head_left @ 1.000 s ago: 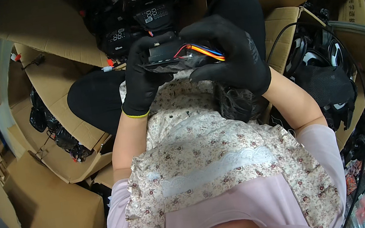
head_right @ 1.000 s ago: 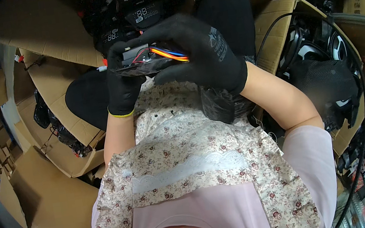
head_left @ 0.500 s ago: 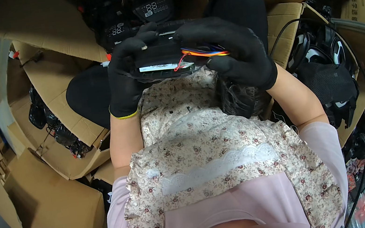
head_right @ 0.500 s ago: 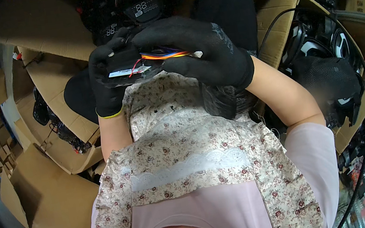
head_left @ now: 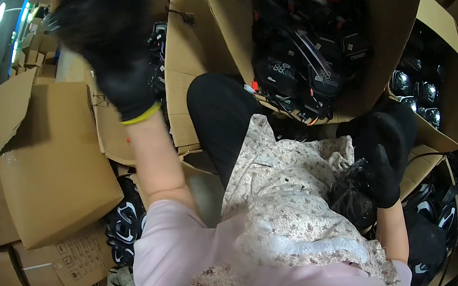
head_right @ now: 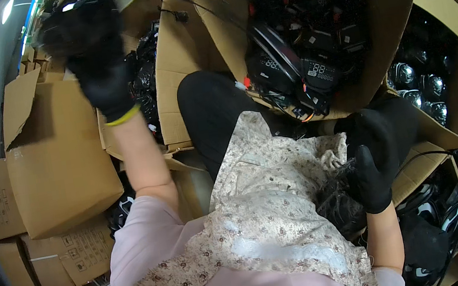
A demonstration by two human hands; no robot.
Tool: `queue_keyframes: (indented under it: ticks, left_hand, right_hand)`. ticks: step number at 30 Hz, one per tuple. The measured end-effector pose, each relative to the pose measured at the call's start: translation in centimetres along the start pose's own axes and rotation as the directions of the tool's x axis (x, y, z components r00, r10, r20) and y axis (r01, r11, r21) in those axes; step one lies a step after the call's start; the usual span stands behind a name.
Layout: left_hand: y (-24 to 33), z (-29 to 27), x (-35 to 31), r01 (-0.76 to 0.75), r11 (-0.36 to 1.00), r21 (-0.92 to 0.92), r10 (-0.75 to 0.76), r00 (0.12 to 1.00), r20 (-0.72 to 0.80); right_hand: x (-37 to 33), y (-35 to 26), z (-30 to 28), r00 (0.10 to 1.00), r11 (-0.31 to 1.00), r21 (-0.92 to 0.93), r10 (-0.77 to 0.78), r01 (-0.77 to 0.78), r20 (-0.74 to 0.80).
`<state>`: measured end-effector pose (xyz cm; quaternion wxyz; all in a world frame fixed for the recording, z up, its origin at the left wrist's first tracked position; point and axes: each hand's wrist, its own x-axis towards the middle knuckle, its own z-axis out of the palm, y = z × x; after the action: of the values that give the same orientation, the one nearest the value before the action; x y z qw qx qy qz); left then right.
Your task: The person assembles speedometer units by taking meters and covers from cardboard boxes, fitting the plastic covers onto the meters by hand, and placing the assembled units into a box.
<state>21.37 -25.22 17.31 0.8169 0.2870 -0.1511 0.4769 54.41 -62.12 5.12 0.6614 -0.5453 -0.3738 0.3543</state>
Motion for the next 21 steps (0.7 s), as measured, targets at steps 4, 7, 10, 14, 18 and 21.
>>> queue_keyframes:
  ticks: [4, 7, 10, 14, 18, 21]
  left_hand:
    - [11.8, -1.1, 4.3, -0.347, 0.686, 0.640, 0.449, 0.894, 0.004]
    - [17.9, -4.6, 6.4, -0.242, 0.894, 0.377, 0.264, 0.965, -0.006]
    - [21.0, -11.0, 7.7, -0.332, 0.634, 0.699, 0.557, 0.823, -0.113]
    - [20.6, -20.0, 5.7, 0.041, 0.350, 0.936, 0.355, 0.919, -0.173]
    - [15.3, -26.4, 3.0, 0.363, -0.871, 0.330, 0.341, 0.932, -0.126]
    - [10.5, -29.0, 5.0, 0.107, -0.875, 0.472, 0.027, 0.984, -0.174]
  right_hand:
    - [-0.1, 0.3, 0.1, 1.000, 0.999, -0.036, -0.008, 0.008, -0.021]
    - [0.2, 0.0, 0.4, 0.999, 0.997, -0.074, 0.003, -0.006, -0.037]
    - [0.5, -0.6, 0.4, 1.000, 0.995, -0.103, -0.013, 0.013, -0.002]
    - [0.6, -0.5, 0.4, 0.998, 0.989, -0.145, -0.047, 0.042, -0.031]
    - [0.2, 0.7, 0.2, 0.999, 0.996, -0.083, -0.017, 0.013, -0.048]
    - [-0.3, 0.9, -0.2, 0.998, 0.991, -0.128, 0.037, -0.045, -0.058]
